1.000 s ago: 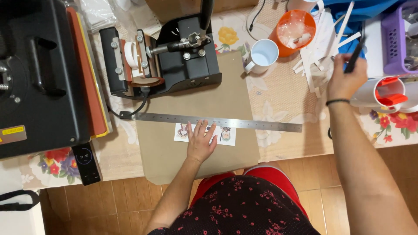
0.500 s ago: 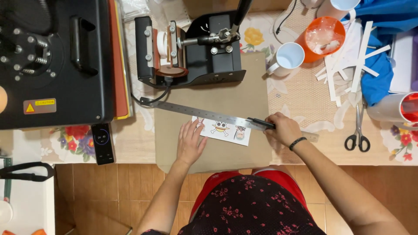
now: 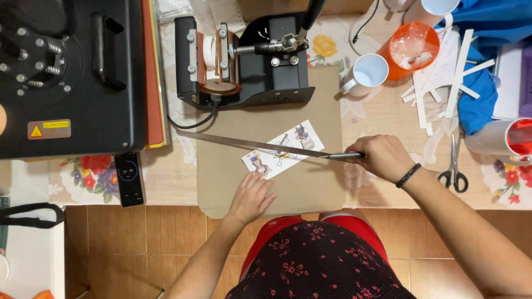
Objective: The person uses a ruler and a utility knife to cut a printed sheet of paper into strips on a table. They then handle a white mug and a stack of white paper strips, placing them into a container.
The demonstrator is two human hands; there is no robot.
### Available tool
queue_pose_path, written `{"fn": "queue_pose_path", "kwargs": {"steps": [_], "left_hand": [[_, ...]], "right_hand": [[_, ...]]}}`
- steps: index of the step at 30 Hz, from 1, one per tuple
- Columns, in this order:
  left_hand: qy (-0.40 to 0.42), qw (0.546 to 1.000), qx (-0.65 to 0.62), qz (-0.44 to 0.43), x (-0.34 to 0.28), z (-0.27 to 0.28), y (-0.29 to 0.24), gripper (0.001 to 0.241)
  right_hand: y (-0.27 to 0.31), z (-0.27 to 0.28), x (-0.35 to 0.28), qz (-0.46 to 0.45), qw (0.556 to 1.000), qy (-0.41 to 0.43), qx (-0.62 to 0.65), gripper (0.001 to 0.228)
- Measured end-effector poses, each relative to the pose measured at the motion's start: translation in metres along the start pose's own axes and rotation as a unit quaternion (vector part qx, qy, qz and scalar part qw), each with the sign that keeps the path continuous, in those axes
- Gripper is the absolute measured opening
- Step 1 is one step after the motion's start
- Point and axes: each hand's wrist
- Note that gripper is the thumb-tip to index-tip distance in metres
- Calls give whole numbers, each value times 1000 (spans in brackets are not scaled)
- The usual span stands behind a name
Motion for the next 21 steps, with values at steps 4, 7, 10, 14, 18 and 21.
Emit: {"fn": "queue_pose_path", "kwargs": {"steps": [4, 7, 10, 14, 18, 21], "left_hand": [[-35, 999, -7, -36, 28, 13, 7, 36], [84, 994, -11, 61, 51, 50, 0, 48], [159, 984, 6, 79, 57, 56, -12, 75], [111, 978, -58, 166, 55, 54, -53, 79], [58, 987, -117, 93, 49, 26, -32, 52], [97, 992, -74, -44, 65, 41, -10, 47]], "right_hand": [[-3, -29, 7, 6, 999, 5, -39, 17], [1, -28, 4, 23, 997, -15, -67, 12], [-11, -41, 3, 8, 1000, -7, 19, 17], [-10, -16, -5, -18, 997, 22, 78, 27], [0, 28, -12, -5, 993, 31, 110, 44], [-6, 20, -10, -21, 990, 10, 142, 46]]}}
Point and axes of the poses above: each hand's wrist, its own x-axis towards the middle knuckle, its own z-axis out of the back of the hand, y = z × x, and after that the axes turned 11 degrees about -x, right-handed
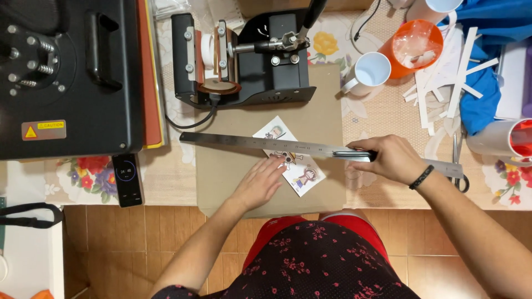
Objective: The person uses a ruler and a utility knife to cut a printed sheet of paper into strips on a table. They then handle a white mug and a stack of white paper strips, placing them into a container.
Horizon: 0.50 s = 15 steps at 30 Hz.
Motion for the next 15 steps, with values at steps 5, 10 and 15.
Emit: {"fn": "queue_pose_path", "kwargs": {"steps": [5, 10, 15], "left_hand": [[111, 990, 83, 36, 4, -4, 10, 68], [41, 986, 152, 58, -2, -35, -5, 74], [-14, 991, 108, 76, -1, -65, 2, 65]], "right_hand": [[-26, -14, -7, -5, 995, -36, 93, 47], [-67, -54, -18, 83, 980, -102, 150, 49], [-59, -76, -18, -9, 978, -109, 179, 39]]}}
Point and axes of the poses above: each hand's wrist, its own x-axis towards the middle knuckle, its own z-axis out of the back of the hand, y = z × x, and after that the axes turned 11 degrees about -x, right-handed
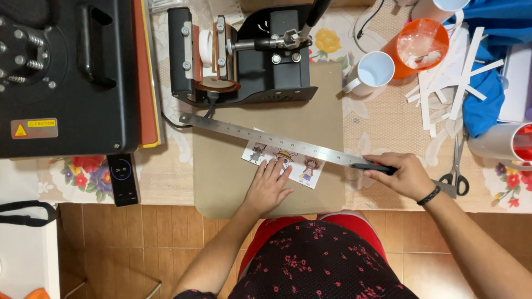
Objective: The person uses a ruler and a utility knife to cut a printed sheet of paper into strips on a table. They then handle a white mug and a stack of white paper strips, placing them into a container.
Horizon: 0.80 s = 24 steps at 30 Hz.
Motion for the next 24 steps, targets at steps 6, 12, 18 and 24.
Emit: {"fn": "queue_pose_path", "kwargs": {"steps": [6, 12, 18, 24], "left_hand": [[15, 1000, 20, -5, 10, 8, -12, 73], [-144, 989, 34, -19, 3, -16, -7, 61], [-322, 937, 128, -46, 0, -28, 25, 36], [-280, 956, 84, 10, 5, -24, 33, 48]], "right_hand": [[-17, -28, -8, -41, 999, 8, 30, 43], [-28, -40, -9, -31, 998, -3, -61, 28], [-61, -63, -3, 7, 992, -22, -120, 26], [-68, -77, 7, 30, 983, -46, -175, 27]]}}
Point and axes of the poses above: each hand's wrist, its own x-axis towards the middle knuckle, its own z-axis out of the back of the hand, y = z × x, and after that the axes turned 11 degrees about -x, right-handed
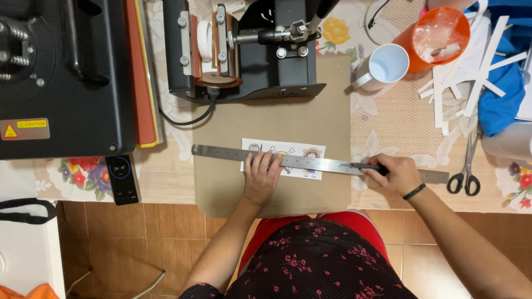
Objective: The person uses a ruler and a utility knife to cut a printed sheet of paper into strips on a table. They then handle a white mug and a stack of white paper strips, placing them into a container.
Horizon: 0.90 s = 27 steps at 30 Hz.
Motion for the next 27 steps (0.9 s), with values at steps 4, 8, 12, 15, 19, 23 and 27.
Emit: {"fn": "queue_pose_path", "kwargs": {"steps": [4, 8, 12, 15, 19, 23, 27], "left_hand": [[27, 999, -18, 12, 4, 2, -1, 46], [83, 996, -32, 30, 8, 1, 0, 38], [90, 995, -40, 35, 9, 1, -1, 38], [97, 994, -36, 36, 5, -1, 0, 41], [96, 995, -14, 31, 2, -2, 0, 41], [92, 995, -7, 26, -2, -2, 0, 40], [79, 997, -12, 8, -5, -6, 3, 39]], "right_hand": [[-6, -4, 14, 17, 1000, -16, -20, 27], [-4, -1, 22, 25, 999, -28, -31, 29], [-7, -1, 25, 37, 997, -24, -64, 29], [-9, 1, 28, 73, 994, -27, -75, 44], [-12, -4, 27, 98, 994, -38, -43, 55], [-21, -8, 24, 121, 989, -42, -68, 52], [-22, -6, 23, 136, 985, -60, -92, 49]]}}
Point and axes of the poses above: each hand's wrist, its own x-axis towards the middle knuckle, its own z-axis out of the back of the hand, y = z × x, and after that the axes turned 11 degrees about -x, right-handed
